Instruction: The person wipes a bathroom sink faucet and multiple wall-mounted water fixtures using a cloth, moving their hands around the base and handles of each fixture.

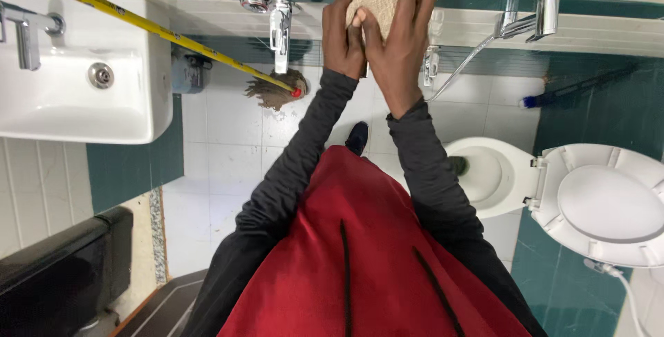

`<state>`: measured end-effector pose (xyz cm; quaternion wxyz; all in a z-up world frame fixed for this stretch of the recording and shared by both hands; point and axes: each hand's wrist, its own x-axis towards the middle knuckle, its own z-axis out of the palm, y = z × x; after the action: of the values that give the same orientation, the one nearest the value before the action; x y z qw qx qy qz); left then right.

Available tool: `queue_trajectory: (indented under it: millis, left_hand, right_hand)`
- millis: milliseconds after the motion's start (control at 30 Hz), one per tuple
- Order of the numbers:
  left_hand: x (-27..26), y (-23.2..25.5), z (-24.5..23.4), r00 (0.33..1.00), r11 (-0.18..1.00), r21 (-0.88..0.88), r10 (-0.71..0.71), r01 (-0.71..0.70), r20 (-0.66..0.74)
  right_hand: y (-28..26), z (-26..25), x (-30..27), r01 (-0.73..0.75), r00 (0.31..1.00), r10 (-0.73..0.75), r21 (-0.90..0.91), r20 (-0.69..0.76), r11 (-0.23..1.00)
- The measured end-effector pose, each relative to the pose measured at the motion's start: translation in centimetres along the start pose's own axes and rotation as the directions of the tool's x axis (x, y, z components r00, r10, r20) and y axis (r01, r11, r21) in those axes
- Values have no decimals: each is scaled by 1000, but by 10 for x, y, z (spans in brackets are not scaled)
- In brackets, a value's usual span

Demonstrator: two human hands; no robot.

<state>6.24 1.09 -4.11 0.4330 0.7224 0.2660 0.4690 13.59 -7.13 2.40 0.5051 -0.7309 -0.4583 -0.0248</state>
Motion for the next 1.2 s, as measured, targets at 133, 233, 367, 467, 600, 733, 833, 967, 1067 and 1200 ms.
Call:
queue_trajectory:
  millis: [133,233,367,467,600,733,833,967,1067,1200]
  left_hand:
    - [15,8,-7,997,995,91,-48,42,65]
    - [31,18,2,1000,978,207,6,-12,29]
    - [47,25,29,974,834,527,55,-167,222]
    - [18,21,36,926,779,511,246,-365,287]
    - [-58,3,6,947,932,270,167,-242,273]
    - [-97,-21,-22,965,994,84,-82,63,251]
    - [-110,-44,-25,983,982,178,-95,67,155]
    - [-83,-116,0,1000,970,244,6,-10,18]
    - [-64,-162,28,977,972,206,-148,115,152]
    - [-60,-189,44,982,961,270,-101,56,157]
  right_hand:
    - [27,-10,33,-28,996,15,140,89,990]
    - [64,-11,48,-160,978,99,357,184,920]
    - [84,13,5,-165,980,197,424,-33,891]
    - [85,5,-28,-256,946,321,726,52,638]
    - [57,-22,-75,-461,877,463,494,127,737]
    - [25,-17,-91,-324,945,312,179,94,929]
    - [22,9,-96,-211,973,200,91,113,973]
    - [75,53,-73,-40,980,48,-44,194,998]
    - [115,70,-48,-164,964,167,-28,207,986]
    - [130,63,-35,-466,823,443,-21,356,884]
